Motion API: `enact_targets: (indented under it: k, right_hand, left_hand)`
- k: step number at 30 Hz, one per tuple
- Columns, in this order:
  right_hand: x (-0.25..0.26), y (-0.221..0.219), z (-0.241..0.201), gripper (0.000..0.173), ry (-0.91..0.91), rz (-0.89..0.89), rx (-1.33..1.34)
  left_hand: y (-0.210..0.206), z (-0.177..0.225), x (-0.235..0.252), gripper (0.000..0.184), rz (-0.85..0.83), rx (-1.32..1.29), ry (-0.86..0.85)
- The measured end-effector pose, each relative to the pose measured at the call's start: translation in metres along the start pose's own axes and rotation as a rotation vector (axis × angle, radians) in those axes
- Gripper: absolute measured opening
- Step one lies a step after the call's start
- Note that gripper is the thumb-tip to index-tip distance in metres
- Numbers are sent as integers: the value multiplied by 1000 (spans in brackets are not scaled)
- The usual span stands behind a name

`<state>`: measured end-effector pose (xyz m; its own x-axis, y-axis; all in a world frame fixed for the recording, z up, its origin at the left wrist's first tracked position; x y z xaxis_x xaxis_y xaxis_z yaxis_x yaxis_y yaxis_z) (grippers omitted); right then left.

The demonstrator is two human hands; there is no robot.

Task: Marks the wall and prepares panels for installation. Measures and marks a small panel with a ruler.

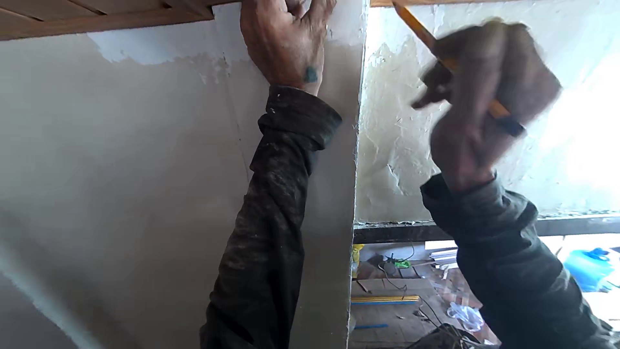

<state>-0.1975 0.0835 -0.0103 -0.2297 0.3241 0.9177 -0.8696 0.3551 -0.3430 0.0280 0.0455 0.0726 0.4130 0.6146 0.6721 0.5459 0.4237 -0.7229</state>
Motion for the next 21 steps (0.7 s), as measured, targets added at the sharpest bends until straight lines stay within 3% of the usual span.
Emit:
enact_targets:
  k: [6, 10, 12, 17, 21]
  right_hand:
    - [20, 80, 44, 44, -317, 158, 144]
    - [47, 87, 75, 28, -506, 193, 156]
    - [59, 82, 82, 15, -464, 129, 48]
    - [73, 89, 103, 45, -422, 229, -43]
    - [84, 84, 103, 38, -361, 189, -8]
  left_hand:
    - [-1, -1, -1, 42, 45, -59, -30]
    - [1, -1, 0, 46, 47, -76, -21]
    - [1, -1, 0, 48, 51, -100, -18]
    - [2, 0, 0, 46, 49, -118, -32]
    - [2, -1, 0, 47, 43, -108, -26]
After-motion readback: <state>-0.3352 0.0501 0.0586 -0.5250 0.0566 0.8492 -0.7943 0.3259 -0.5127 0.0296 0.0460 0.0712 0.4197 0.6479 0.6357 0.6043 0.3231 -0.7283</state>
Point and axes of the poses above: each hand's wrist, its own x-axis towards the middle knuckle, its own y-axis out of the back of the hand, z = x × y, the point moved 9 cm from there along x, towards the middle knuckle, and after that the axes turned 11 degrees about z, right-handed, at the moved point
